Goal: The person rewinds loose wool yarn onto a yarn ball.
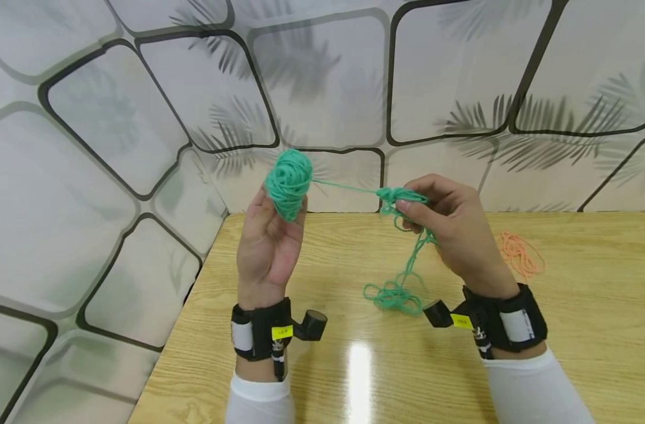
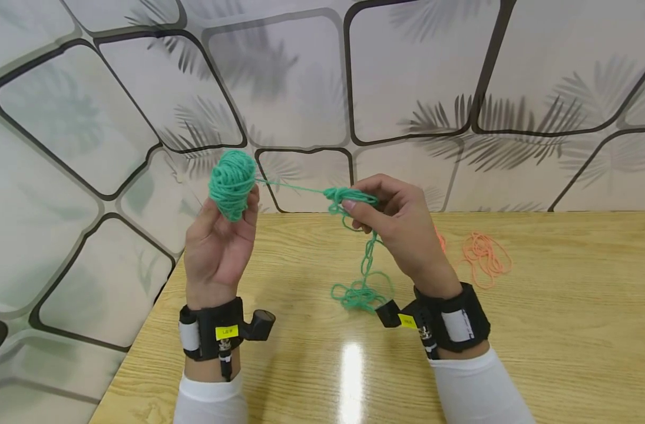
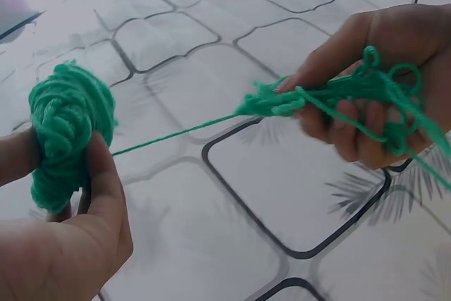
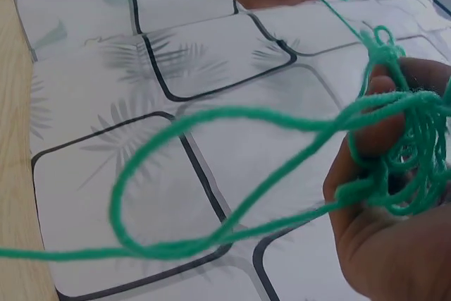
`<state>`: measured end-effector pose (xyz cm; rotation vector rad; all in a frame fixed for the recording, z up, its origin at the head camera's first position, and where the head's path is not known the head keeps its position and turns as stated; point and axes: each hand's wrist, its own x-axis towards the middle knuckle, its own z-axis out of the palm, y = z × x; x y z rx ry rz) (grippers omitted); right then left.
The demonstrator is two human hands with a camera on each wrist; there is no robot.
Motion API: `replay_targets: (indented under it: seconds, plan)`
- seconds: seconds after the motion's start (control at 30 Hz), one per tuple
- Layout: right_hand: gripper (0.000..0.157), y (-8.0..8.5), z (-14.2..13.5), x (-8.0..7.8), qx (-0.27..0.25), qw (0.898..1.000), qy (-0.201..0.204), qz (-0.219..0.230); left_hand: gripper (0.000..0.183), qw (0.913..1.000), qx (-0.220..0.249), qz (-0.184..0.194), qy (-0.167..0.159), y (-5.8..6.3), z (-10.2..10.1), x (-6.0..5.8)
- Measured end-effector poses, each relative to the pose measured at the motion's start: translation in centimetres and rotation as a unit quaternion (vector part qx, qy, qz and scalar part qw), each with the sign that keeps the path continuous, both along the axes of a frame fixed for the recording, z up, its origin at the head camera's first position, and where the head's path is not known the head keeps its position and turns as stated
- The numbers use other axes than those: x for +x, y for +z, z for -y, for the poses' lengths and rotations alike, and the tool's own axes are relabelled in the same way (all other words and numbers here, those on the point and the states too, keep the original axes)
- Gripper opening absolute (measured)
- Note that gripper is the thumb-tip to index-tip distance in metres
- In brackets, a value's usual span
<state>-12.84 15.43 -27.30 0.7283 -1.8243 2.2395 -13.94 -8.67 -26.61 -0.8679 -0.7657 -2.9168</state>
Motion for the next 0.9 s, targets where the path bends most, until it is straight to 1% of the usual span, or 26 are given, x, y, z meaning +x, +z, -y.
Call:
replay_targets:
  seconds: [0.07,0.13,0.2,0.27,0.3,0.33,0.37,0.4,0.43,0.47,0.5,0.53,0.57,0.6,0.63,0.67,0.7,0.73,0.77,0.8,0.83,0.87,0.9]
  plan:
    - [0.019,-0.1,-0.4,-0.2,-0.009,1.000,-0.025,0.013,0.045,0.9994,0.023,0.006,0.024,0.0,0.7,-0.1]
    - [0.022,-0.1,-0.7,-0.4,-0.017,0.998,-0.053,0.026,0.047,0.9970,0.044,0.018,0.061,0.0,1.3,-0.2]
    - [0.023,-0.2,-0.9,-0.6,-0.035,0.996,-0.071,0.033,0.044,0.9913,0.049,0.034,0.117,0.1,1.9,-0.3]
    - [0.024,-0.1,-1.0,-0.8,-0.062,0.994,-0.081,0.035,0.040,0.9802,0.054,0.056,0.182,0.1,2.3,-0.5]
    - [0.024,-0.1,-1.1,-0.8,-0.073,0.993,-0.083,0.033,0.038,0.9718,0.042,0.064,0.223,0.1,2.4,-0.6]
    - [0.024,0.0,-1.1,-0.8,-0.086,0.993,-0.081,0.030,0.037,0.9603,0.016,0.071,0.269,0.1,2.4,-0.6]
    - [0.024,0.1,-1.2,-0.8,-0.099,0.992,-0.075,0.026,0.035,0.9438,-0.027,0.073,0.321,0.0,2.4,-0.6]
    - [0.023,0.1,-1.2,-0.7,-0.106,0.992,-0.072,0.022,0.033,0.9230,-0.080,0.073,0.369,-0.1,2.3,-0.6]
    - [0.023,0.2,-1.2,-0.7,-0.118,0.991,-0.061,0.017,0.032,0.8970,-0.141,0.073,0.412,-0.2,2.1,-0.6]
    - [0.022,0.3,-1.2,-0.5,-0.124,0.991,-0.049,0.011,0.031,0.8639,-0.215,0.069,0.450,-0.3,2.0,-0.5]
    - [0.021,0.3,-1.2,-0.4,-0.129,0.991,-0.037,0.004,0.029,0.8246,-0.296,0.066,0.477,-0.5,1.8,-0.4]
    - [0.020,0.4,-1.2,-0.3,-0.135,0.991,-0.023,-0.001,0.027,0.7870,-0.374,0.060,0.487,-0.6,1.6,-0.3]
    - [0.020,0.4,-1.2,-0.2,-0.140,0.990,-0.009,-0.007,0.026,0.7522,-0.449,0.048,0.480,-0.8,1.4,-0.2]
    - [0.019,0.5,-1.3,-0.1,-0.139,0.990,0.001,-0.014,0.025,0.7268,-0.516,0.037,0.452,-0.8,1.2,-0.1]
    - [0.018,0.5,-1.3,0.0,-0.141,0.990,0.013,-0.019,0.025,0.7075,-0.577,0.026,0.407,-0.9,1.1,0.1]
    - [0.018,0.5,-1.3,0.0,-0.139,0.990,0.018,-0.023,0.024,0.6936,-0.630,0.008,0.349,-1.0,0.9,0.2]
    - [0.018,0.5,-1.3,0.1,-0.138,0.990,0.022,-0.026,0.023,0.6799,-0.676,-0.014,0.283,-1.0,0.8,0.3]
    - [0.017,0.5,-1.3,0.0,-0.137,0.990,0.026,-0.028,0.022,0.6728,-0.708,-0.045,0.210,-1.1,0.6,0.4]
    - [0.017,0.5,-1.3,0.0,-0.135,0.990,0.028,-0.030,0.021,0.6746,-0.722,-0.081,0.133,-1.2,0.4,0.5]
    - [0.017,0.5,-1.3,0.0,-0.134,0.990,0.029,-0.031,0.021,0.6840,-0.718,-0.116,0.056,-1.2,0.2,0.6]
    - [0.017,0.4,-1.2,-0.1,-0.133,0.990,0.030,-0.030,0.022,0.6987,-0.699,-0.150,-0.014,-1.3,0.0,0.6]
    - [0.017,0.4,-1.2,-0.2,-0.131,0.990,0.033,-0.030,0.022,0.7159,-0.669,-0.183,-0.077,-1.3,-0.3,0.7]
    - [0.017,0.3,-1.1,-0.2,-0.128,0.991,0.035,-0.030,0.024,0.7368,-0.630,-0.210,-0.126,-1.2,-0.6,0.9]
